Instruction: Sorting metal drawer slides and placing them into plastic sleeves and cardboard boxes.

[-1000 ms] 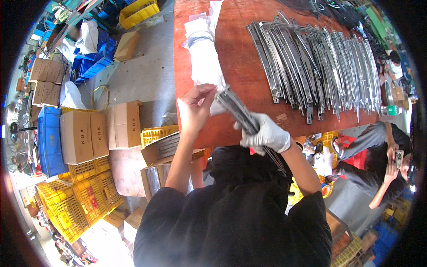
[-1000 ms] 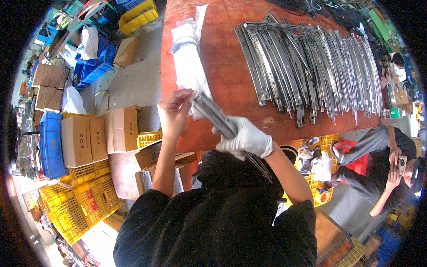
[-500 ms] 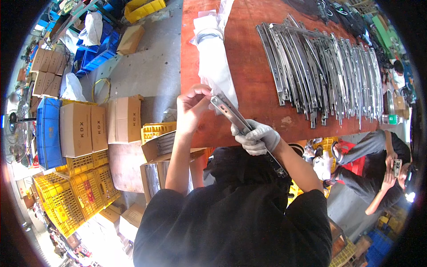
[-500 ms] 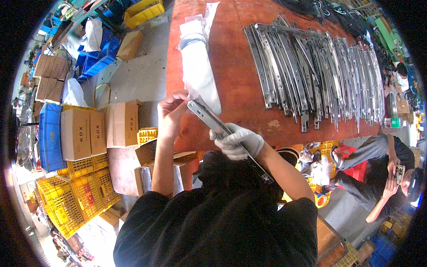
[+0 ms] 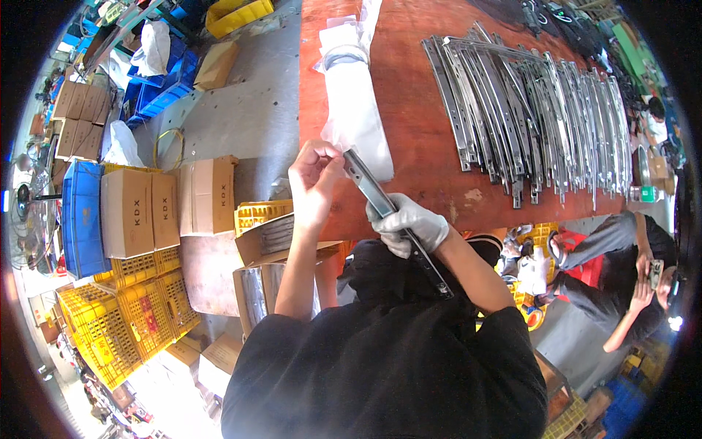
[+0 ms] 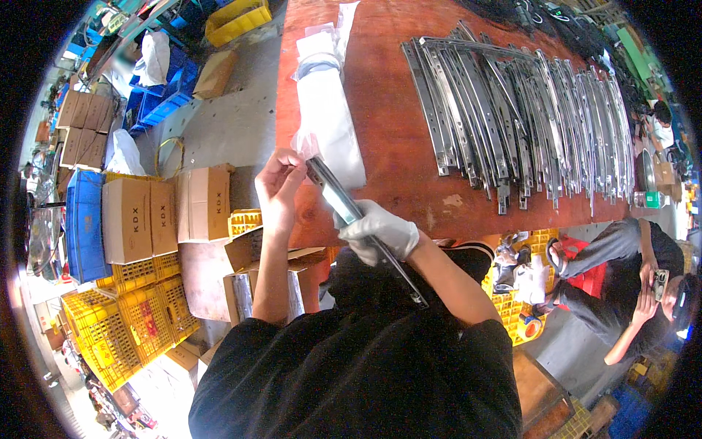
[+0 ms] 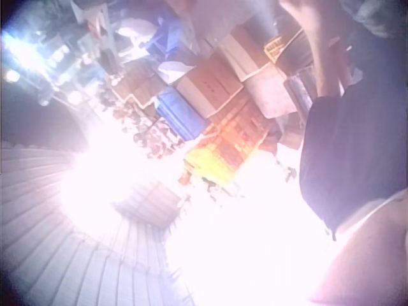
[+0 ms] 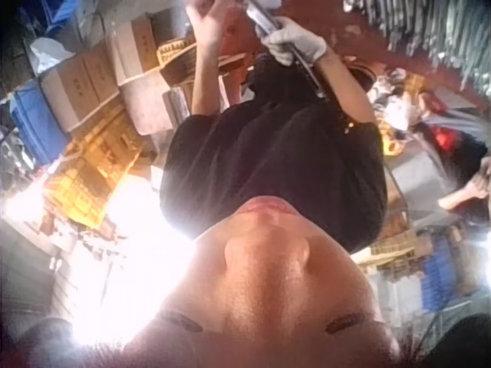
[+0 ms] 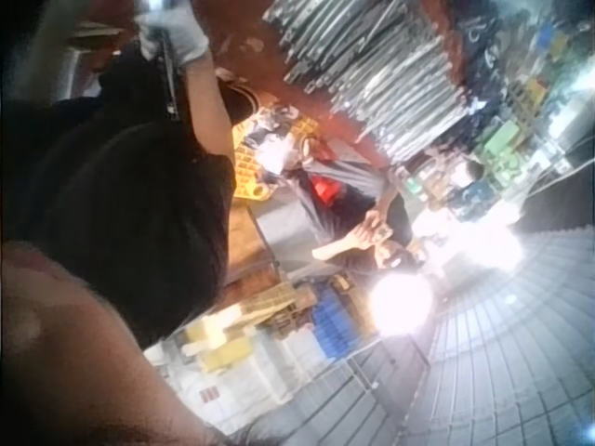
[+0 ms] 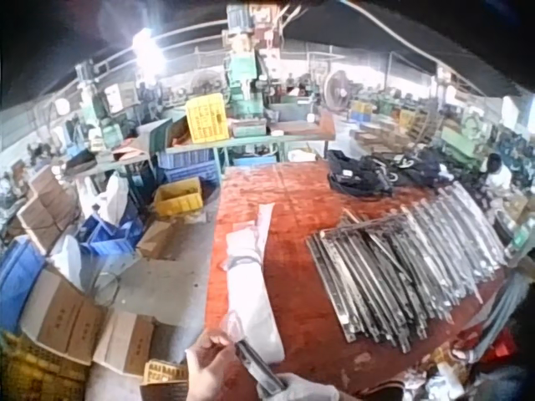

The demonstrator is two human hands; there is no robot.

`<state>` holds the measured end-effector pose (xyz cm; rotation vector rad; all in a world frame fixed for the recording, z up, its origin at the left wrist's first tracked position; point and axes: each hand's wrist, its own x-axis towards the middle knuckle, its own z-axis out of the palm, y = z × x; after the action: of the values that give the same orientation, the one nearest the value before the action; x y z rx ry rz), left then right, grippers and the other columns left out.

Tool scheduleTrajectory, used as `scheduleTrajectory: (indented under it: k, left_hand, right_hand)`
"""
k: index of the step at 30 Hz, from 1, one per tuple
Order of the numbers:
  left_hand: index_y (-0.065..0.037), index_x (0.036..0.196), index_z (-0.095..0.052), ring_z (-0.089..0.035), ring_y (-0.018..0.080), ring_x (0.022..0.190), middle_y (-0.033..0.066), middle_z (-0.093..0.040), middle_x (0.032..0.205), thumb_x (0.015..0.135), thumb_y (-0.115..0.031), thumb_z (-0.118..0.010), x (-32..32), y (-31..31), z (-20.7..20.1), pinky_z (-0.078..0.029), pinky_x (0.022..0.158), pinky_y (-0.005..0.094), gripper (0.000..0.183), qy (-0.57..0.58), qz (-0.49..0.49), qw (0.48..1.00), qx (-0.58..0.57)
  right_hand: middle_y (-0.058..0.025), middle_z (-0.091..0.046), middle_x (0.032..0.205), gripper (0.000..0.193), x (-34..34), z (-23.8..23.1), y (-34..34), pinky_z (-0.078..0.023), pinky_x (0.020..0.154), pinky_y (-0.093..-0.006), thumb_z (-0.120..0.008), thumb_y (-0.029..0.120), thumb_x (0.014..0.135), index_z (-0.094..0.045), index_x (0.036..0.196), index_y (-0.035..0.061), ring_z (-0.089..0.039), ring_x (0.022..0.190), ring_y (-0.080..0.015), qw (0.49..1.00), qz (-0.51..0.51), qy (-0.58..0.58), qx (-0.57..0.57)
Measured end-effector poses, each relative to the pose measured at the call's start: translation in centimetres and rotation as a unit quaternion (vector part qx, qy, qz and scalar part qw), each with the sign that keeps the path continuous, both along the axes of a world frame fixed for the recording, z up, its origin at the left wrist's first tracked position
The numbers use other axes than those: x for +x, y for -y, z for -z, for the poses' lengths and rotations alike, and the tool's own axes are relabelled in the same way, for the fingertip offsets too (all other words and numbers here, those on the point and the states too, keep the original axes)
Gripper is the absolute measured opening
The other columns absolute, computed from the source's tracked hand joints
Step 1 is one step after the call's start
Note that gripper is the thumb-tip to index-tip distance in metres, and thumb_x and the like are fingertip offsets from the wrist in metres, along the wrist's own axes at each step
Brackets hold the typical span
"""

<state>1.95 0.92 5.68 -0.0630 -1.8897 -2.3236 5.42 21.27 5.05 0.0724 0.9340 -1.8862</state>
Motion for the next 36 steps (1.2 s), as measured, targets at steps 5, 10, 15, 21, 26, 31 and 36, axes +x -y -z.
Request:
scheduleTrajectory:
  k: [5, 10, 15, 21, 26, 31, 36]
  left_hand:
    - [0.0, 0.086, -0.06, -0.056, 0.0167, 0.077, 0.0081, -0.059, 0.088, 0.084, 0.005, -0.063, 0.3, 0.8, 0.2, -0.047, 0.072, 0.0289, 0.007, -0.136, -0.082, 0.961, -0.226]
    - [0.0, 0.087, -0.061, -0.058, 0.0198, 0.076, 0.0106, -0.061, 0.087, 0.084, 0.005, -0.064, 1.0, 0.8, -0.9, -0.048, 0.071, 0.0304, 0.006, -0.177, -0.092, 0.932, -0.302]
    - [0.002, 0.089, -0.061, -0.061, 0.0218, 0.072, 0.0124, -0.064, 0.085, 0.085, 0.004, -0.063, 1.8, 0.8, -0.8, -0.05, 0.068, 0.032, 0.005, -0.115, -0.033, 0.953, -0.28]
    - [0.003, 0.091, -0.06, -0.063, 0.0258, 0.07, 0.0153, -0.062, 0.083, 0.087, 0.003, -0.062, 2.6, -0.1, -1.3, -0.05, 0.065, 0.0344, 0.004, -0.073, -0.027, 0.938, -0.336]
    - [0.004, 0.091, -0.058, -0.063, 0.0297, 0.072, 0.0191, -0.061, 0.087, 0.09, 0.002, -0.059, 3.9, -1.2, -1.5, -0.05, 0.066, 0.0371, 0.003, -0.044, -0.054, 0.933, -0.354]
    - [0.003, 0.094, -0.057, -0.059, 0.0346, 0.081, 0.0187, -0.058, 0.09, 0.09, 0.002, -0.058, 3.6, -1.2, -1.5, -0.048, 0.073, 0.041, 0.005, -0.047, -0.047, 0.93, -0.36]
    - [0.003, 0.096, -0.054, -0.056, 0.041, 0.086, 0.0208, -0.055, 0.09, 0.09, 0.002, -0.056, 4.6, -2.3, -0.7, -0.047, 0.078, 0.0478, 0.006, -0.07, -0.026, 0.918, -0.389]
  right_hand:
    - [-0.0049, -0.052, 0.059, 0.023, -0.3, -2.0, 0.8, -0.041, 0.037, -0.0301, -0.068, 0.002, 0.085, -0.051, 0.101, -0.0006, -0.05, 0.039, -0.0145, 0.966, -0.045, -0.181, 0.181]
    - [-0.0052, -0.054, 0.062, 0.025, -0.2, -1.8, 0.3, -0.043, 0.037, -0.0295, -0.069, 0.0, 0.083, -0.051, 0.1, 0.0007, -0.054, 0.041, -0.014, 0.991, -0.007, -0.09, 0.094]
    - [-0.0048, -0.053, 0.062, 0.024, -0.3, -1.9, 0.8, -0.045, 0.039, -0.0288, -0.069, 0.003, 0.084, -0.051, 0.1, 0.0007, -0.053, 0.042, -0.0135, 0.978, 0.002, -0.144, 0.151]
    - [-0.0161, -0.062, 0.072, 0.028, 0.5, -2.2, 1.7, -0.051, 0.058, -0.0419, -0.071, 0.016, 0.085, -0.053, 0.101, 0.0009, -0.064, 0.065, -0.0307, 0.892, 0.0, -0.303, 0.336]
    - [-0.0273, -0.067, 0.085, 0.038, 1.3, -2.4, 2.4, -0.052, 0.075, -0.053, -0.07, 0.03, 0.089, -0.052, 0.107, 0.0022, -0.066, 0.088, -0.0443, 0.709, 0.002, -0.465, 0.53]
    - [-0.0268, -0.067, 0.092, 0.035, 2.0, -2.6, 2.0, -0.052, 0.077, -0.0535, -0.067, 0.031, 0.091, -0.052, 0.106, 0.0027, -0.066, 0.091, -0.0445, 0.7, -0.018, -0.456, 0.549]
    - [-0.0251, -0.067, 0.094, 0.034, 2.4, -2.1, 2.0, -0.052, 0.079, -0.0533, -0.067, 0.027, 0.091, -0.052, 0.11, 0.0036, -0.065, 0.093, -0.0458, 0.751, 0.048, -0.441, 0.489]
